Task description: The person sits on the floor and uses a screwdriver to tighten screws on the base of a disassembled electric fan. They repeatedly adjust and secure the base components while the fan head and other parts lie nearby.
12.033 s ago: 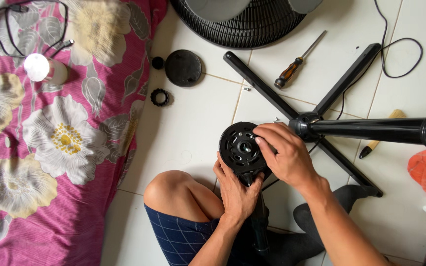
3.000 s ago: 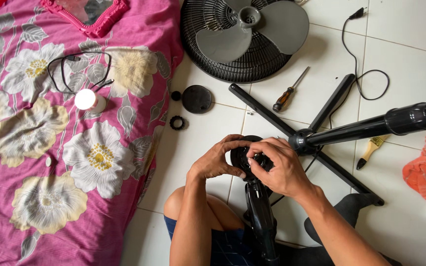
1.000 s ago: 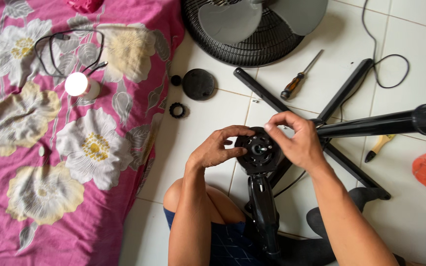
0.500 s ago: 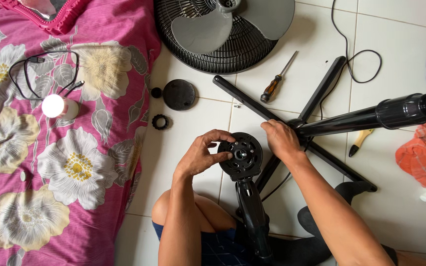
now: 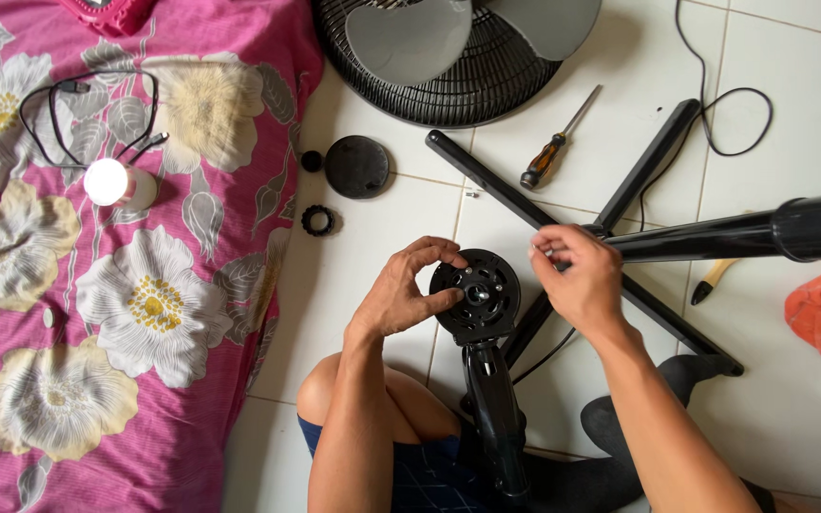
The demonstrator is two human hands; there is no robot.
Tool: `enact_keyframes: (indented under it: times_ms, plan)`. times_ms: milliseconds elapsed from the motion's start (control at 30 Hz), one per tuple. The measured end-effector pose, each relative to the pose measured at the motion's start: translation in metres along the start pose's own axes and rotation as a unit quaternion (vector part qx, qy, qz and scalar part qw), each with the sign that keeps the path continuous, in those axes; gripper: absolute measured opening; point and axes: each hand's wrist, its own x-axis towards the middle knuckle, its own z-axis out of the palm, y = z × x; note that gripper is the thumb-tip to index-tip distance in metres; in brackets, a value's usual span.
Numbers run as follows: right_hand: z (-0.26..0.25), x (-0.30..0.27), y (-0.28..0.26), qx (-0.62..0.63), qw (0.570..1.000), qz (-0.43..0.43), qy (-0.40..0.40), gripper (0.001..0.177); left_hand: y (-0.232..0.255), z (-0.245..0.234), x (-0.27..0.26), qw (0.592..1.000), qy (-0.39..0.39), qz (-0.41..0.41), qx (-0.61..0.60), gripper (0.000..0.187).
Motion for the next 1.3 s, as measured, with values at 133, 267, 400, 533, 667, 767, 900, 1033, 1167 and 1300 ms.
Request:
enact_keyframes:
  times_ms: [133, 267, 400, 533, 667, 767, 900, 1033, 1167, 1300]
  plan:
    - [-0.010, -0.024, -0.030, 0.105, 0.984, 0.078, -0.121, 0.014, -0.001, -0.002, 0.001, 1.000, -0.004, -0.001, -0.010, 0.041]
    - [0.002, -0.036, -0.048, 0.096, 0.966, 0.135, -0.199, 0.025, -0.003, -0.002, 0.004, 1.000, -0.004, -0.004, -0.015, 0.040]
    - [0.006, -0.038, -0.059, 0.001, 0.972, 0.126, -0.199, 0.026, -0.004, -0.001, 0.002, 1.000, -0.004, 0.010, -0.018, 0.045]
    - [0.010, -0.038, -0.066, -0.031, 0.964, 0.178, -0.197, 0.028, -0.002, -0.002, 0.000, 0.999, -0.035, -0.012, -0.029, 0.054]
    - [0.015, -0.028, -0.068, -0.027, 0.953, 0.234, -0.188, 0.028, 0.004, -0.003, -0.001, 0.996, -0.066, -0.038, -0.048, 0.064]
    - [0.018, -0.026, -0.070, -0.051, 0.952, 0.231, -0.194, 0.026, 0.003, -0.005, -0.002, 0.995, -0.072, -0.037, -0.051, 0.063]
    - [0.019, -0.034, -0.080, -0.106, 0.955, 0.210, -0.180, 0.021, 0.001, -0.004, -0.004, 0.996, -0.067, -0.021, -0.053, 0.062]
    - [0.031, -0.047, -0.087, -0.145, 0.976, 0.096, -0.133, 0.012, -0.005, -0.003, -0.003, 0.996, -0.067, -0.014, -0.060, 0.060]
    - [0.039, -0.059, -0.090, -0.149, 0.985, 0.030, -0.080, 0.011, -0.009, -0.002, -0.002, 0.993, -0.065, -0.031, -0.088, 0.056]
    - [0.043, -0.070, -0.092, -0.286, 0.955, -0.027, -0.072, 0.011, -0.013, 0.000, -0.001, 0.992, -0.075, -0.022, -0.098, 0.056]
